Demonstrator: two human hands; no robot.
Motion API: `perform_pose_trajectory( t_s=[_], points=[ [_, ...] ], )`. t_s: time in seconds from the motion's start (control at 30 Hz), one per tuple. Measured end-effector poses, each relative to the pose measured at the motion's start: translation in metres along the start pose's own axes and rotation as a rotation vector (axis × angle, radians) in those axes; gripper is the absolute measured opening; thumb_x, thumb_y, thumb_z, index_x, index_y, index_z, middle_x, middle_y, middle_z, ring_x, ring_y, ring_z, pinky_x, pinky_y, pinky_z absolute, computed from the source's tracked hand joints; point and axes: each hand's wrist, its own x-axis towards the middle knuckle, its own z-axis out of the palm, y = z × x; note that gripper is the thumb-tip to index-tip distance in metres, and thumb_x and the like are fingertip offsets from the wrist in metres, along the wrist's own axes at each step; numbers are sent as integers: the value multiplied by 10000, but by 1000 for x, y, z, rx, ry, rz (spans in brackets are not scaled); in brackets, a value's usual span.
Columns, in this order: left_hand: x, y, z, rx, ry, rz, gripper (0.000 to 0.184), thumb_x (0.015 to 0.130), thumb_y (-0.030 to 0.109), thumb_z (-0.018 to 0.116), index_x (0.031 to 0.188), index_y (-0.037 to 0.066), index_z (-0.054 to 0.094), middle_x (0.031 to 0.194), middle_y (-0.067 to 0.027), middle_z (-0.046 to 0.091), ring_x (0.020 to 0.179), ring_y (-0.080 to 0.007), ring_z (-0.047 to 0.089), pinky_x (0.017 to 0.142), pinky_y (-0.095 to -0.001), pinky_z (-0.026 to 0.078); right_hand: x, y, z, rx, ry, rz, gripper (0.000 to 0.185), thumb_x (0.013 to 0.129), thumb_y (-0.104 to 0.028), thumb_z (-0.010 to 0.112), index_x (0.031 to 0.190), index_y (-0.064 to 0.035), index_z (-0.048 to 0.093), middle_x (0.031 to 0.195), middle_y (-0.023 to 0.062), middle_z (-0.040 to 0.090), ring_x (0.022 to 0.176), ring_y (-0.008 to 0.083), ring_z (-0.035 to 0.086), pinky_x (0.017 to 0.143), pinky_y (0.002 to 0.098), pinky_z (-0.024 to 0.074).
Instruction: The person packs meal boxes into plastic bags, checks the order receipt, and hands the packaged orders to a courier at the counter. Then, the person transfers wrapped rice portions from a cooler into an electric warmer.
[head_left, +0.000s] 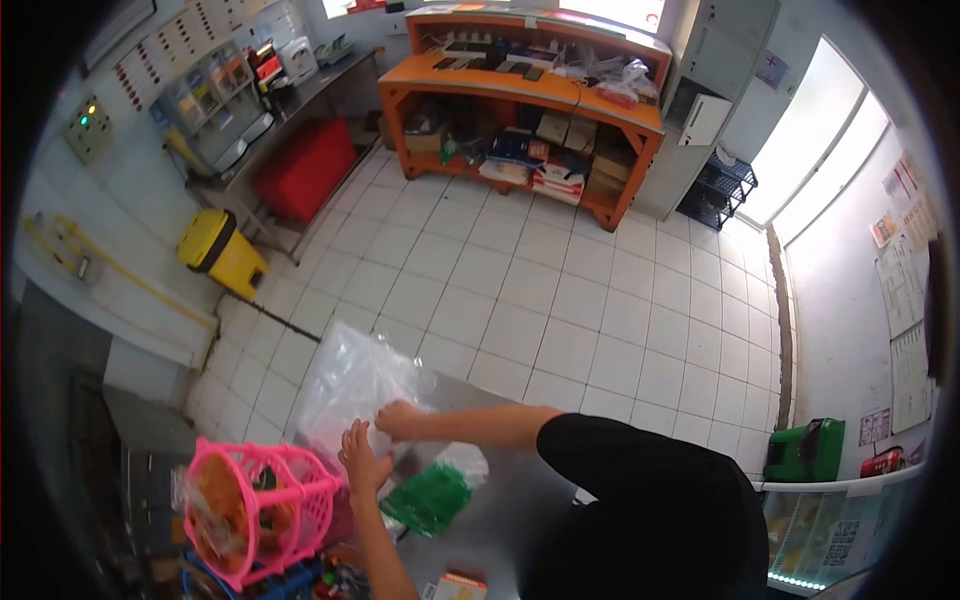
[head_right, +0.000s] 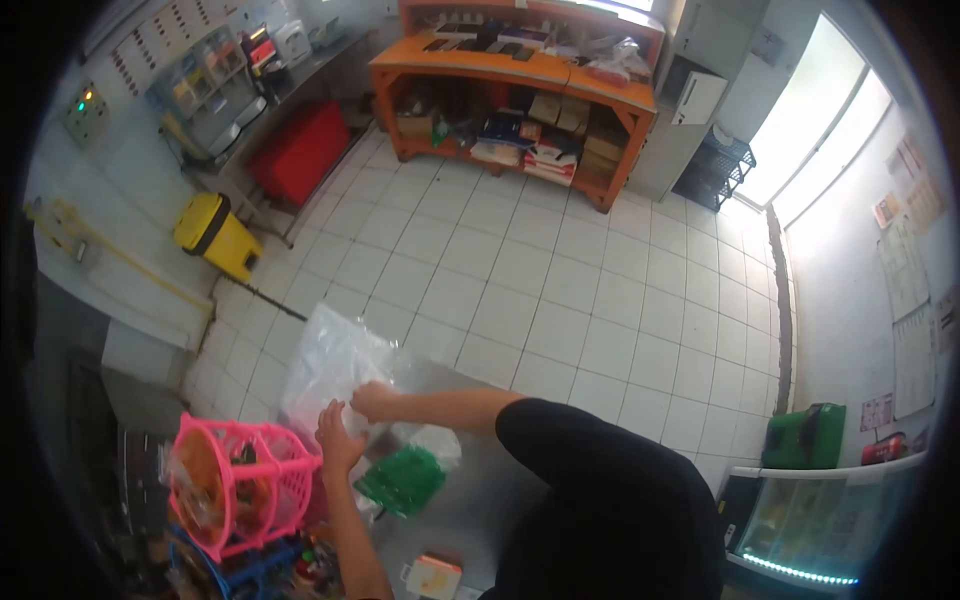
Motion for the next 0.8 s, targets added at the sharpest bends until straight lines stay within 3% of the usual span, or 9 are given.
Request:
perform_pose_trajectory(
  t_s=[0.03,0.1,0.17,0.23,0.33,0.43,0.53,0.63,0.8],
  points=[
    [20,-7,6,11,-227,-55,993,704,408,845,1511,163,319,1623,-71,259,1508,-376,159,1142,-688,165,3,2,8,-4,34,4,301,692,-260,805,891,-52,717,971,135,704,915,317,720,757,432,580],
    [43,-7,19,-20,-290,-40,1057,668,455,862,1520,161,311,1629,-63,252,1515,-373,149,1138,-711,143,-4,9,12,17,117,-18,151,789,-172,681,882,-65,734,933,125,719,878,309,725,727,440,580],
    [53,-22,36,0,-322,-15,1130,623,529,876,1528,154,313,1622,-72,273,1514,-380,162,1131,-722,131,-14,13,-14,211,165,-37,151,790,-160,675,895,-66,729,950,116,711,898,293,714,720,448,577],
    [57,-35,44,-99,-195,-3,1114,629,510,871,1529,153,321,1611,-80,299,1507,-375,197,1134,-708,140,-8,21,-23,278,333,-172,107,803,-144,662,863,-63,697,952,90,651,899,235,654,721,406,557],
    [52,-72,86,-272,33,69,1088,635,499,847,1531,155,334,1585,-100,352,1496,-356,261,1138,-685,160,-30,-4,-85,525,512,-108,82,824,-121,670,851,-44,676,935,83,639,911,242,626,717,374,515],
    [46,-81,91,-282,109,31,1033,687,509,798,1538,160,329,1588,-111,346,1498,-347,265,1142,-675,170,-59,-33,-148,709,885,-260,114,906,-130,656,857,-27,653,865,70,605,831,241,609,683,348,464],
    [41,-61,86,-28,105,-72,940,773,507,730,1545,161,321,1604,-135,306,1500,-345,260,1149,-670,171,-101,-47,-192,1101,965,-263,194,990,-171,612,879,-13,637,852,59,615,755,180,587,663,291,445],
    [38,-13,61,70,61,-238,904,845,500,680,1572,148,274,1623,-166,245,1498,-376,249,1159,-662,188,-143,-40,-218,1174,805,41,201,1034,-188,567,940,-20,626,889,47,647,726,119,566,643,264,442],
    [-53,65,0,-2172,-163,20,766,963,409,603,1562,74,264,1573,-134,341,1443,-304,350,1157,-469,358,-150,-20,-168,1926,523,186,191,1053,-227,533,1007,-57,606,919,37,660,815,137,658,673,316,550]
  ],
)
